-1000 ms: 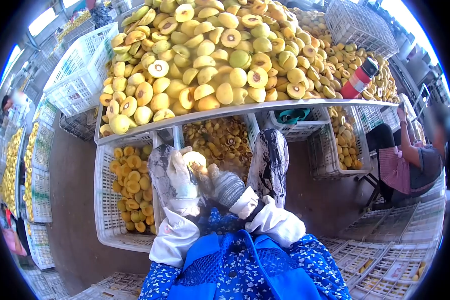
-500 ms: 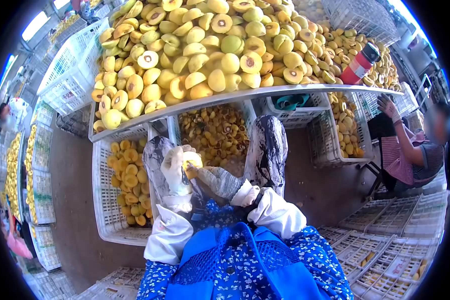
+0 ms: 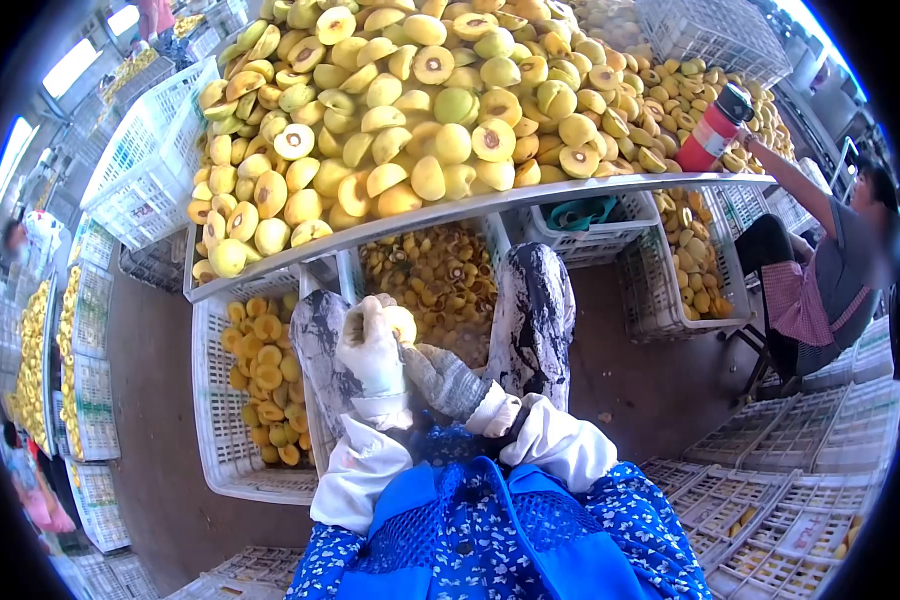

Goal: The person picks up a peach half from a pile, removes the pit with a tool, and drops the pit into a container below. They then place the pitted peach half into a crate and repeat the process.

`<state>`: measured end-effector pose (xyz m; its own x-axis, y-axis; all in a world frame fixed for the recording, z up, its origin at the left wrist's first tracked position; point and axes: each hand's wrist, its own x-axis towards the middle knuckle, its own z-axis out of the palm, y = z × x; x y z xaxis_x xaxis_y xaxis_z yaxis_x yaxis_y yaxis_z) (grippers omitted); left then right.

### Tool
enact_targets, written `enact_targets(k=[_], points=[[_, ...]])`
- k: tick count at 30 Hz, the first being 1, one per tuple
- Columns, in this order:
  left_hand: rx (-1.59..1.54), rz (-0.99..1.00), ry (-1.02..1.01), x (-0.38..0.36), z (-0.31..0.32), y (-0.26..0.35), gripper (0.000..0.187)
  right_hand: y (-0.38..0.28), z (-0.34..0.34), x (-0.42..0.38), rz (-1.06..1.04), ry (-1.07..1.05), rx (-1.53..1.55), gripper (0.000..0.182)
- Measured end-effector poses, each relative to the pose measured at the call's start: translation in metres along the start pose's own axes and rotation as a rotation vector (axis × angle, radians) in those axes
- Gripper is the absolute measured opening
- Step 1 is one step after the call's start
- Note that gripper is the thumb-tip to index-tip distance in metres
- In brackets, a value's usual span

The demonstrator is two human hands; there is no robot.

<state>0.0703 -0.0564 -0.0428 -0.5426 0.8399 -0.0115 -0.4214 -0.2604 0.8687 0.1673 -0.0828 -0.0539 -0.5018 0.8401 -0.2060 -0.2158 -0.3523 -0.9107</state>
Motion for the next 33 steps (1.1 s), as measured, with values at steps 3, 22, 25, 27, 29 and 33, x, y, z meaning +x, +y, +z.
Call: enact_targets(k=[3,22,25,27,29,33], points=[[0.174,0.154,0.031,0.005,-0.002,-0.011,0.023,-0.024,0.0,-0.006,0.217,-0.028,0.075,0.037],[-0.023,-0.328,-0.348,0.013,-0.028,0.017,0.022,-0.024,-0.03,-0.005,0.604,-0.557,0.367,0.046],[-0.265,-0.428,-0.12,0.01,-0.025,0.029,0.026,-0.008,-0.001,-0.004,0.391,-0.293,0.308,0.046],[-0.208,-0.31,0.089,0.038,-0.076,0.005,0.025,0.011,-0.003,0.006,0.309,-0.175,0.573,0.043],[0.179,-0.064,0.203,0.063,-0.112,0.018,0.026,0.009,-0.026,0.013,0.323,-0.313,0.776,0.04],[1.601,0.962,0.13,0.093,-0.071,0.089,0.05,0.039,-0.039,0.032,0.585,0.057,0.636,0.052]])
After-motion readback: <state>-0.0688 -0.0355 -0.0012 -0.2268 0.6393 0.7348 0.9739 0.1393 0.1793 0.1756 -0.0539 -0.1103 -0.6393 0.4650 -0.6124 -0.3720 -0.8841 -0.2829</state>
